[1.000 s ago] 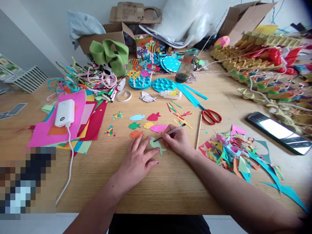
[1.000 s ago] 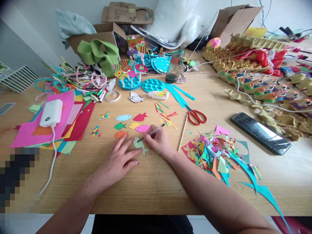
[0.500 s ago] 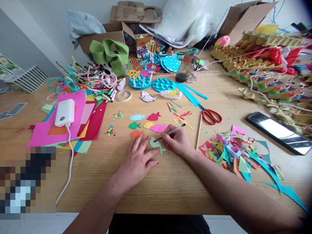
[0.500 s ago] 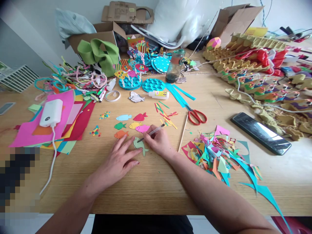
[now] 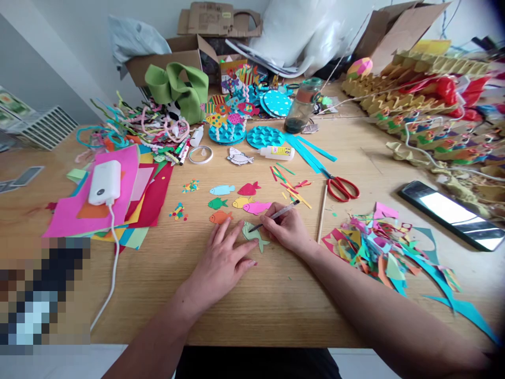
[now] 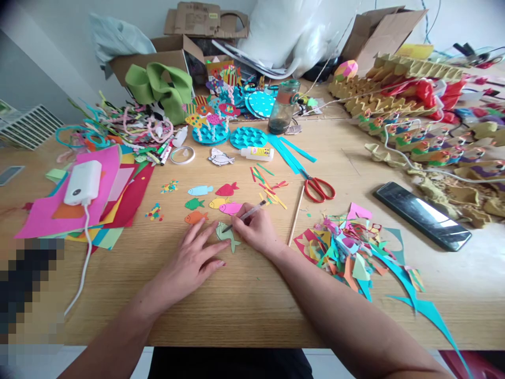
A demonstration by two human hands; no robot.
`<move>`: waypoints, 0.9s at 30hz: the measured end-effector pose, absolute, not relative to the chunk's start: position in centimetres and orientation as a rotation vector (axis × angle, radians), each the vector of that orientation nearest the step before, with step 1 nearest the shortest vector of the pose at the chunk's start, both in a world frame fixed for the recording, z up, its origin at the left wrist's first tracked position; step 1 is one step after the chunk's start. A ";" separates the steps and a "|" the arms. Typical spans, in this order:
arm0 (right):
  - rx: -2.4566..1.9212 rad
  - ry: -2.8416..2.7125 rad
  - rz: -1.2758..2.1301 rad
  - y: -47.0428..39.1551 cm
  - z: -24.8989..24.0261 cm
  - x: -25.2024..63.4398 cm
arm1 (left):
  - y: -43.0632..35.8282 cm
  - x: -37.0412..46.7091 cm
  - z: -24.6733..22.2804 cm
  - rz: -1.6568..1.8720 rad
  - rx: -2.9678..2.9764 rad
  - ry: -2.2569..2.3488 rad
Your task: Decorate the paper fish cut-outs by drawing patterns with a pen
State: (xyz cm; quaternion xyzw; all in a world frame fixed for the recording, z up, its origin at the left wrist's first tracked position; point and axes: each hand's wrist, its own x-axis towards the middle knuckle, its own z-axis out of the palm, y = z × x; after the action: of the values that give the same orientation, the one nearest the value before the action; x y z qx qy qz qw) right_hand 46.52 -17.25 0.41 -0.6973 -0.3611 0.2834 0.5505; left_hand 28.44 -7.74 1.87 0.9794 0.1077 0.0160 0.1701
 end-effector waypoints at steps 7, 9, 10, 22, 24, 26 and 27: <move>-1.656 -0.844 0.683 -17.3 0.4 46.5 | -7.8 28.5 2.0 0.053 2.769 0.309; -1.649 -0.843 0.695 -17.3 0.4 46.5 | -7.8 28.5 2.0 0.059 2.769 0.309; -1.644 -0.841 0.698 -17.2 0.4 46.5 | -7.8 28.5 2.0 0.061 2.771 0.309; -1.637 -0.830 0.731 -17.3 0.8 46.4 | -7.8 28.5 2.0 0.055 2.753 0.317; -1.639 -0.827 0.729 -17.3 0.8 46.4 | -7.8 28.4 2.0 0.060 2.750 0.316; -1.639 -0.830 0.739 -17.3 0.7 46.4 | -7.8 28.4 1.9 0.066 2.754 0.313; -1.635 -0.833 0.746 -17.3 0.7 46.4 | -7.8 28.4 1.9 0.068 2.757 0.312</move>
State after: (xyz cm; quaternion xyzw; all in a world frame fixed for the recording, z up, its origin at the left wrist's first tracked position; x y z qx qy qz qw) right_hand 46.43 -17.28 0.65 -0.6902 -0.3516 0.3151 0.5484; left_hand 28.43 -7.77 1.90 0.9768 0.1105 0.0241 0.1819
